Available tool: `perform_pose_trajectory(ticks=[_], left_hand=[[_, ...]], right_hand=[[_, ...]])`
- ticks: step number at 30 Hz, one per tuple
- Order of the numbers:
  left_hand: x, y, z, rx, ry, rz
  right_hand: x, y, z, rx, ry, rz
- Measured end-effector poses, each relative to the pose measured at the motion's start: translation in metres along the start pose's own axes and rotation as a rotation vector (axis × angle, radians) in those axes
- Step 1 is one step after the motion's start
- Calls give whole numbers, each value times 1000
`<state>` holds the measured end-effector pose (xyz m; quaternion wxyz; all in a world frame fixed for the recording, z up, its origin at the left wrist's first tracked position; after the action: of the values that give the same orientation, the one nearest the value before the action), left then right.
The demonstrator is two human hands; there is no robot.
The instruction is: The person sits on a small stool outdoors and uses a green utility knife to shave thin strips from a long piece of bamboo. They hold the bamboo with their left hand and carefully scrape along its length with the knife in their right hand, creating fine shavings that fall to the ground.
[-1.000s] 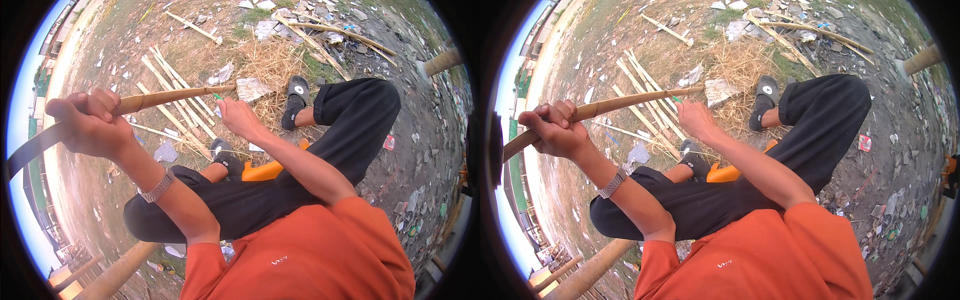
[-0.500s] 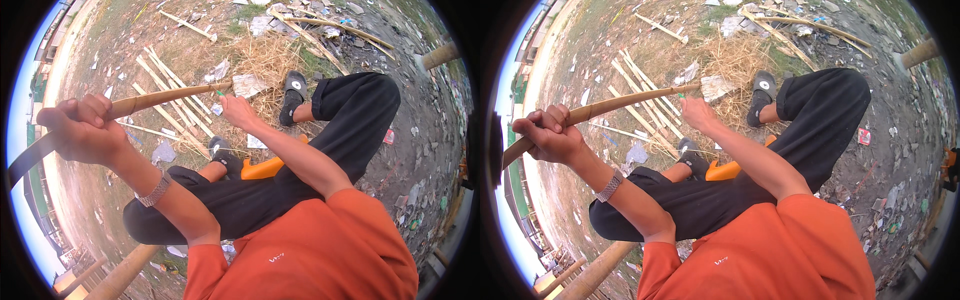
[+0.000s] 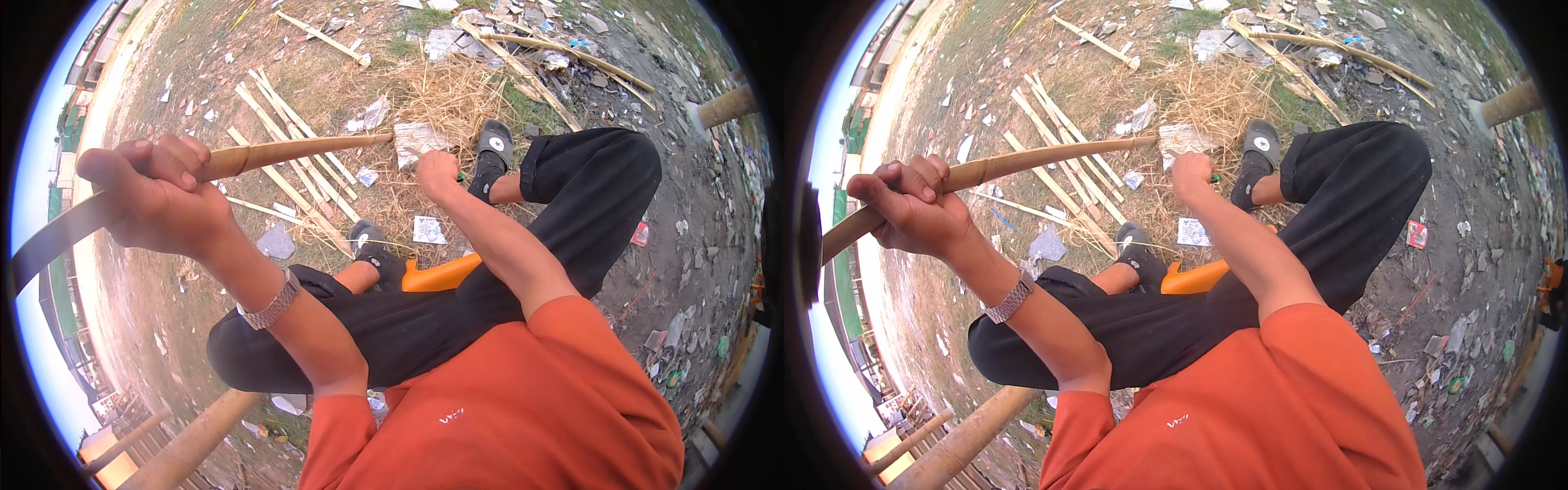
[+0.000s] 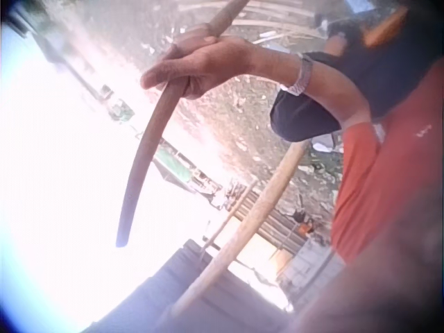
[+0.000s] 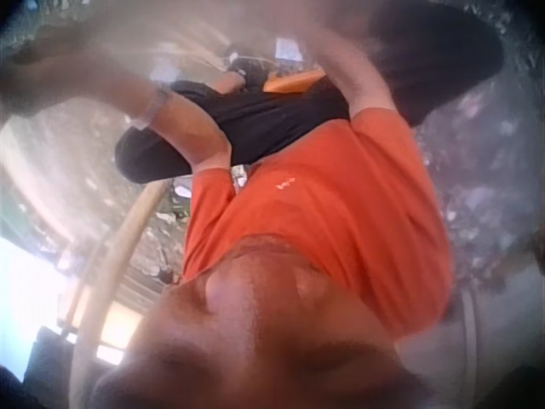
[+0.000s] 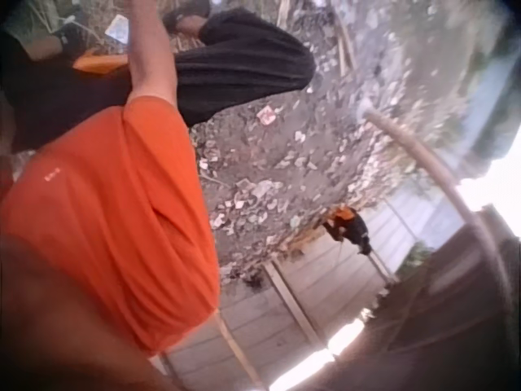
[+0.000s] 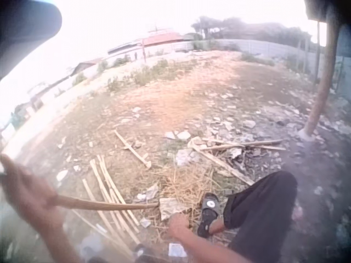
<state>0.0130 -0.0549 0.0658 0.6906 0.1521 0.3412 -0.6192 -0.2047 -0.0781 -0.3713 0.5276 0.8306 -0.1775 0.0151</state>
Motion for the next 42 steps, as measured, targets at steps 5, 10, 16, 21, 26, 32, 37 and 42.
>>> perform_pose_trajectory(ticks=[5,10,16,21,26,32,37,42], left_hand=[[4,6,1,-3,12,-4],[2,2,1,145,41,-98],[5,5,-1,176,62,-139],[5,9,1,257,40,-162],[8,11,3,217,16,-175],[5,6,-1,200,19,-174],[3,8,2,224,-2,-131],[4,4,0,274,20,-127]], right_hand=[[41,96,-46,-209,190,456],[114,192,-158,-34,614,882],[118,181,-180,-264,499,800],[129,204,-206,-335,630,835],[113,169,-170,-308,479,748],[115,171,-182,-245,483,826],[112,166,-157,-310,511,747],[108,147,-158,-262,412,687]])
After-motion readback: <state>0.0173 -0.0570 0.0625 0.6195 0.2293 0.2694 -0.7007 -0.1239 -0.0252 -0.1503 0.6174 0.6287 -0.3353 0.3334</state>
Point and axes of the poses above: each hand's wrist, its own z-axis towards the middle knuckle, its own y-axis out of the back of the hand, x = y × z, the point moved 9 cm from there along z, towards the middle knuckle, and after that the axes turned 1 degree about x, right-handed, at the moved point
